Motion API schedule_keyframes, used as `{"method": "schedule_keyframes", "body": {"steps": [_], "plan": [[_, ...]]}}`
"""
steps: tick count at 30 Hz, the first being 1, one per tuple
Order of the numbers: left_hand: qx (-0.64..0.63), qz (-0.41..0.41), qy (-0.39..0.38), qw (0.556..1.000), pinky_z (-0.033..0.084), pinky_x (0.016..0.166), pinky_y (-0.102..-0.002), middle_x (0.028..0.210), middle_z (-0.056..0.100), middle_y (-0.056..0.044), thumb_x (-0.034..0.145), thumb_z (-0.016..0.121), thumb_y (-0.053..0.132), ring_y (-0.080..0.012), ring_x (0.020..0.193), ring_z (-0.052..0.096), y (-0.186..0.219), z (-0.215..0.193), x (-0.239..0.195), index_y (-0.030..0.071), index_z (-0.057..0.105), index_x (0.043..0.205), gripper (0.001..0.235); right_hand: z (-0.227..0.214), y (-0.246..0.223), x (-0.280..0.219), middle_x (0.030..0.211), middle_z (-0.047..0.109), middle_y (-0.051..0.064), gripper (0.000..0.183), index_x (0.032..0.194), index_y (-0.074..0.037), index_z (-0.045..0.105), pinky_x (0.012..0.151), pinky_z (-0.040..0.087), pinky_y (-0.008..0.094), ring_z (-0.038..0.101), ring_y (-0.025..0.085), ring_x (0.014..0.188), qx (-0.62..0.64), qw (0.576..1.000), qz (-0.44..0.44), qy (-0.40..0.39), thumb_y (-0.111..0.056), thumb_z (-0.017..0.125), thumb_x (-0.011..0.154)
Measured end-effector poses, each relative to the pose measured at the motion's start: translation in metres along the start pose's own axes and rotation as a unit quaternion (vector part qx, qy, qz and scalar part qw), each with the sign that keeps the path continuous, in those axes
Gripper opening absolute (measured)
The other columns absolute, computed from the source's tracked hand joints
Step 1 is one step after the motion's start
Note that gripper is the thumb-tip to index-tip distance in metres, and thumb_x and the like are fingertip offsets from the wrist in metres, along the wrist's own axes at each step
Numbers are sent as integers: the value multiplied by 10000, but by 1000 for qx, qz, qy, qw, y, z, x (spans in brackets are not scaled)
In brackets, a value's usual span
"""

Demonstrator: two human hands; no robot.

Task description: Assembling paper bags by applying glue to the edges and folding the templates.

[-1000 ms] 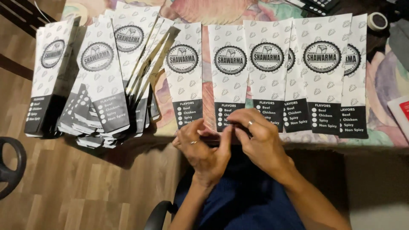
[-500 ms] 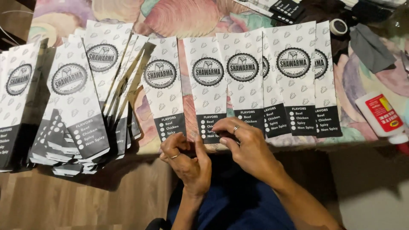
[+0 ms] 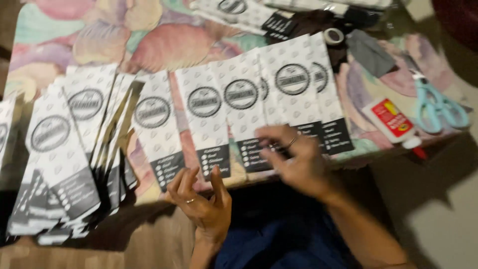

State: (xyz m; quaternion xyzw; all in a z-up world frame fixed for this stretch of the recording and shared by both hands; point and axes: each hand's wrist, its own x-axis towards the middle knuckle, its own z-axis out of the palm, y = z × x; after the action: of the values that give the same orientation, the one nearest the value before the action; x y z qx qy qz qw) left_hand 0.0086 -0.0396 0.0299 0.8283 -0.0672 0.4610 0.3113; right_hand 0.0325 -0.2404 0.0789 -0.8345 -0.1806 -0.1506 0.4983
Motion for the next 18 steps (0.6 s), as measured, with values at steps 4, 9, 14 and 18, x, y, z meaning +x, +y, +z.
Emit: {"method": "schedule_keyframes", "body": {"steps": [4,9,14,18], "plan": [[-57,84,-28,994,430,890,-462,1024,638,-152,994,712,79,-329,973,624,22,19,35,-23,606,1143,209,-71,86,13,1051,725,79,324,1247,-59,697,696,525,295,678,164,715,-156,980,83,91,-76,744,927],[-123,115,-75,983,521,913,-451,1086,623,-186,967,709,41,-333,1032,599,50,50,35,-53,609,1160,236,-144,189,79,1061,755,89,215,1140,-76,724,768,564,344,714,202,924,-218,951,155,157,-61,743,926],[-178,129,-111,969,427,853,-423,1057,628,-174,943,740,37,-290,980,622,75,59,18,-19,590,1158,268,-136,184,131,1165,674,112,321,1106,-111,677,844,515,428,599,275,1068,-279,888,344,127,-220,854,862],[-189,116,-122,968,444,847,-430,1042,635,-162,924,762,13,-288,969,632,73,48,11,-6,585,1141,281,-142,232,155,1021,731,134,415,1010,-91,704,753,585,408,699,296,933,-274,902,276,184,-9,881,644]]}}
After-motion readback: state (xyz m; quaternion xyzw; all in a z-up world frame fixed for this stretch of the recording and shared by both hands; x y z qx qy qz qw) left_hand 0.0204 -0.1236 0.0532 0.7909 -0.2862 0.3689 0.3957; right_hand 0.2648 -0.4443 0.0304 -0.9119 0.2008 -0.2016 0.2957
